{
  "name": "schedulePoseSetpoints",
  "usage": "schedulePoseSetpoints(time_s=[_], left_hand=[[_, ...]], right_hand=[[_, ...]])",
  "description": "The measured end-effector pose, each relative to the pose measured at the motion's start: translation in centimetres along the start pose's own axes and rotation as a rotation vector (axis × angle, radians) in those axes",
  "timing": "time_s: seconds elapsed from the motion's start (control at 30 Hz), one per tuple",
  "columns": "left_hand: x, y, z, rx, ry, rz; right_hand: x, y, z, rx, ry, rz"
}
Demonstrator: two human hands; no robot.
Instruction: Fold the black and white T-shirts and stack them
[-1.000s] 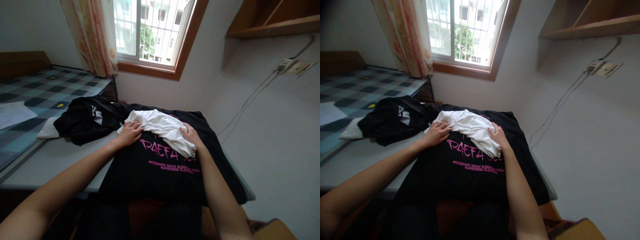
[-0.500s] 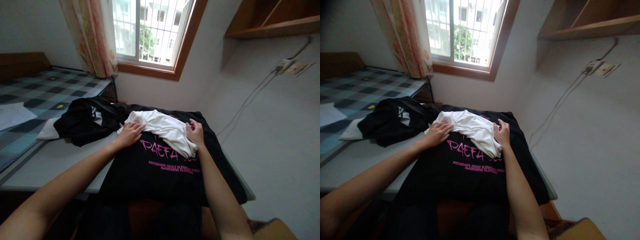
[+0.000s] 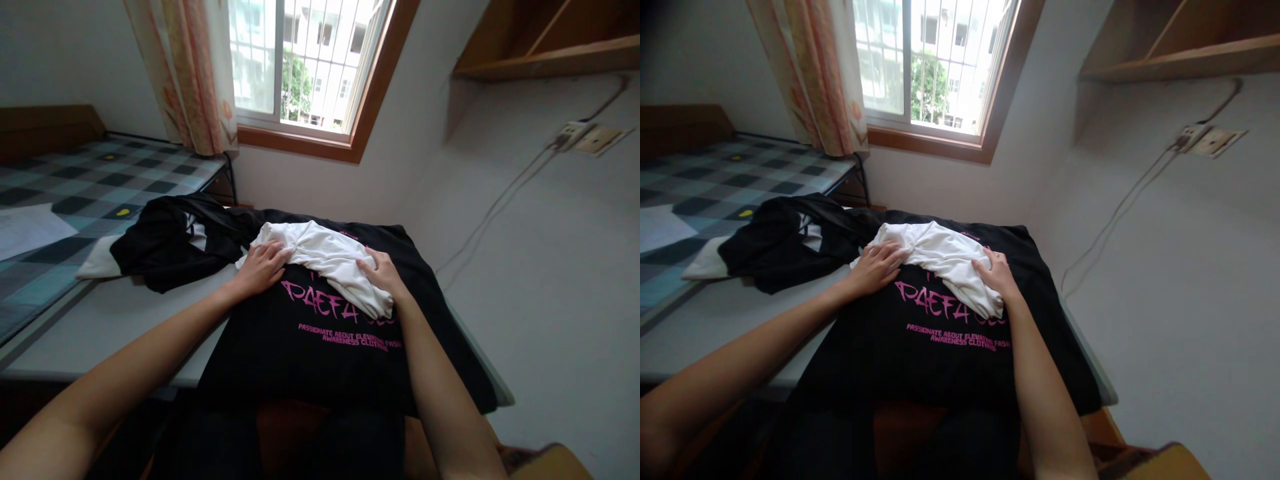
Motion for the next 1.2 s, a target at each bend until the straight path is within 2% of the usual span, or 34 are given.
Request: schedulePoseSetpoints(time_s=[0.1, 0.17, 0.3, 0.43, 0.53, 0.6, 0.67, 0.7, 0.77, 0.83, 0.87, 0.9, 1.0, 1.03, 1.07, 1.1, 1.13, 1.2], left_hand=[[-0.7, -0.9, 0.1, -0.198, 0.053, -0.048], [-1.1, -1.7, 0.2, -0.314, 0.046, -0.064], [-1.4, -3.3, 0.1, -0.389, -0.061, -0.021], [-3.2, -6.8, -1.1, -0.520, -0.012, 0.072], [-6.2, -10.5, -3.2, -0.618, 0.133, 0.214], [-9.6, -12.4, -4.8, -0.594, 0.346, 0.233], [-13.1, -13.6, -5.7, -0.538, 0.546, 0.219], [-14.7, -13.8, -5.9, -0.502, 0.602, 0.202], [-17.1, -13.9, -5.6, -0.418, 0.631, 0.186], [-18.0, -14.0, -4.5, -0.352, 0.503, 0.237], [-17.8, -14.1, -3.7, -0.327, 0.385, 0.282], [-16.9, -14.2, -2.7, -0.281, 0.207, 0.331], [-12.4, -13.6, 1.1, -0.107, -0.476, 0.483], [-11.0, -13.4, 2.3, -0.088, -0.617, 0.498], [-9.9, -13.2, 3.1, -0.089, -0.670, 0.498], [-9.1, -12.9, 3.4, -0.102, -0.654, 0.499], [-8.6, -12.5, 3.3, -0.116, -0.598, 0.503], [-8.0, -11.0, 2.5, -0.115, -0.451, 0.503]], right_hand=[[-0.6, 0.0, -0.1, 0.038, 0.058, -0.026], [-0.9, 0.3, -0.1, 0.100, 0.113, -0.034], [-0.7, 0.8, 0.1, 0.205, 0.177, -0.042], [-1.7, -0.4, -1.0, 0.160, 0.188, -0.096], [-5.2, -2.9, -3.4, 0.158, 0.268, -0.079], [-9.0, -5.7, -4.9, 0.086, 0.431, -0.059], [-12.8, -9.3, -5.6, -0.069, 0.571, -0.056], [-14.6, -11.0, -5.5, -0.159, 0.644, -0.028], [-17.2, -13.7, -4.4, -0.301, 0.677, 0.034], [-18.5, -14.5, -2.7, -0.320, 0.594, 0.050], [-18.5, -14.1, -1.7, -0.266, 0.483, 0.049], [-18.1, -13.2, -0.6, -0.184, 0.344, 0.049], [-14.3, -9.1, 3.5, 0.058, -0.323, 0.045], [-12.9, -7.7, 5.1, 0.126, -0.530, 0.042], [-11.8, -6.5, 6.5, 0.181, -0.678, 0.029], [-10.9, -5.4, 7.4, 0.224, -0.760, 0.011], [-10.2, -4.6, 7.9, 0.252, -0.781, -0.005], [-9.4, -3.7, 8.0, 0.251, -0.704, -0.036]])
Point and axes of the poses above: each hand's wrist, its own z-axis away from the middle knuckle, its own x-axis out of the palm, y = z × x, the point moved 5 cm from there along -z, towards the middle knuckle, and after that the axes turned 14 degrees about -z, right-handed, at the moved point
